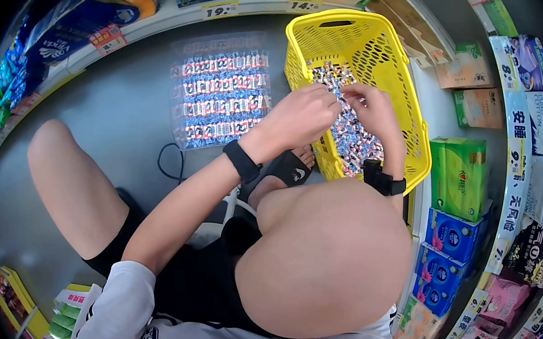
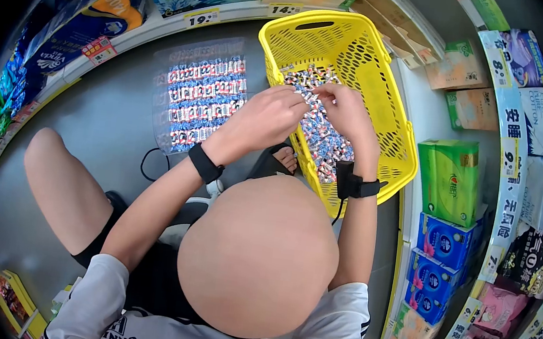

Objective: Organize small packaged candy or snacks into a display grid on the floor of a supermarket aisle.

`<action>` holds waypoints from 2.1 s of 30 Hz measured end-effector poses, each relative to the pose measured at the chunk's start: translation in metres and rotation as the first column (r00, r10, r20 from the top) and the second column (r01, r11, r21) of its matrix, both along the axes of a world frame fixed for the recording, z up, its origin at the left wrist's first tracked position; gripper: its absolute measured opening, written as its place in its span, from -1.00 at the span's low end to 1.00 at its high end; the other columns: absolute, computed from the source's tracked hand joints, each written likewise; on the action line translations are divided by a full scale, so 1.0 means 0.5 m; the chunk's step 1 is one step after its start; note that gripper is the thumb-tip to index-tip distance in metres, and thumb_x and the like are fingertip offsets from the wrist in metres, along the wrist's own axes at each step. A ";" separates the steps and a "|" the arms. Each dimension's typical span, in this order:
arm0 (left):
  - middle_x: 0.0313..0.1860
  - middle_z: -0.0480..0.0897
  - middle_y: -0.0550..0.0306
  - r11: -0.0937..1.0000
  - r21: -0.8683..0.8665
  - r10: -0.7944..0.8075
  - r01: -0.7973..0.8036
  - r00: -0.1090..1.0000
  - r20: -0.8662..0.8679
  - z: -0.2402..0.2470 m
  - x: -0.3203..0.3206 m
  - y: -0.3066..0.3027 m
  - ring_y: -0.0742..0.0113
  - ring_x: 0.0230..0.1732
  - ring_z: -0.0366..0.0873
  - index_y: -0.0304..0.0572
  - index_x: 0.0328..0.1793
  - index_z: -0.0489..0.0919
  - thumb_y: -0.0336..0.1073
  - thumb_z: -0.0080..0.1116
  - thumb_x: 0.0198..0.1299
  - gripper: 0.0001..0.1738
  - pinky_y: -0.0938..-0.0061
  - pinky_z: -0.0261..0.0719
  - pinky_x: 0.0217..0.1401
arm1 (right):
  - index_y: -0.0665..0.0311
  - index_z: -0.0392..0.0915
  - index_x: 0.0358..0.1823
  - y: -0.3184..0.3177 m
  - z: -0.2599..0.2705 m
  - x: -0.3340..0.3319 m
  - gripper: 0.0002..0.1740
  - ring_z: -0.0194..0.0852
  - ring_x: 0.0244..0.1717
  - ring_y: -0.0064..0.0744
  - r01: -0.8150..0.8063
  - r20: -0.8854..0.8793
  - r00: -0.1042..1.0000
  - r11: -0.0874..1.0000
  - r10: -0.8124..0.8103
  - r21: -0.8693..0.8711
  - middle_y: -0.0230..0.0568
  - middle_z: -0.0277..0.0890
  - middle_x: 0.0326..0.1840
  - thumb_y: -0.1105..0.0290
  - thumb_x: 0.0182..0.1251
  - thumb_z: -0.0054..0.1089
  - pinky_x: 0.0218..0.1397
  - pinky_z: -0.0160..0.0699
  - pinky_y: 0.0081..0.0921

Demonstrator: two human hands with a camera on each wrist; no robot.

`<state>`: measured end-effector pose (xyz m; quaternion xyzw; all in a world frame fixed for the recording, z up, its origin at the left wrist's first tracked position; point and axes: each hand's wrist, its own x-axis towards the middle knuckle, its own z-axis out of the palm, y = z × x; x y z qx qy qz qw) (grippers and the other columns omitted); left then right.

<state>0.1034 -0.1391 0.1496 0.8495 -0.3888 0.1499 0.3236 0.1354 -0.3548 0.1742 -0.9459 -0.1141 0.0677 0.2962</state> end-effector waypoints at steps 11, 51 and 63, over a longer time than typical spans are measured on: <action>-0.36 0.73 -0.21 0.936 0.278 -0.199 0.215 0.976 -0.086 -0.019 0.113 -0.123 -0.19 -0.23 0.79 -0.40 -0.37 0.70 -0.46 0.24 0.08 -0.89 0.02 0.76 -0.17 | 0.21 0.81 0.11 -0.112 -0.123 0.006 -0.64 0.78 0.16 -0.04 0.049 -0.357 0.925 0.973 -0.129 -0.223 0.07 0.79 0.12 0.55 0.30 0.28 0.27 0.68 -0.22; 0.18 0.79 -0.15 0.461 0.802 0.033 0.380 0.896 -0.443 -0.240 0.167 -0.371 -0.08 0.24 0.75 -0.11 0.16 0.84 0.11 0.24 0.33 -0.47 0.01 0.74 0.25 | -0.03 0.54 0.48 -0.173 -0.218 -0.038 -0.37 0.45 0.54 -0.09 -0.059 -0.653 0.748 0.968 -0.120 -0.245 -0.25 0.69 0.39 0.60 0.43 -0.04 0.64 0.32 -0.19; -0.19 0.84 -0.01 0.550 0.755 -0.196 0.357 0.934 -0.298 -0.160 0.160 -0.318 -0.04 -0.16 0.83 -0.07 -0.11 0.83 -0.17 0.22 0.37 -0.76 0.07 0.79 -0.16 | 0.18 0.51 0.49 -0.180 -0.186 -0.020 -0.44 0.57 0.44 -0.19 0.008 -0.566 0.823 0.998 -0.044 -0.066 -0.03 0.61 0.48 0.51 0.47 0.19 0.49 0.48 -0.24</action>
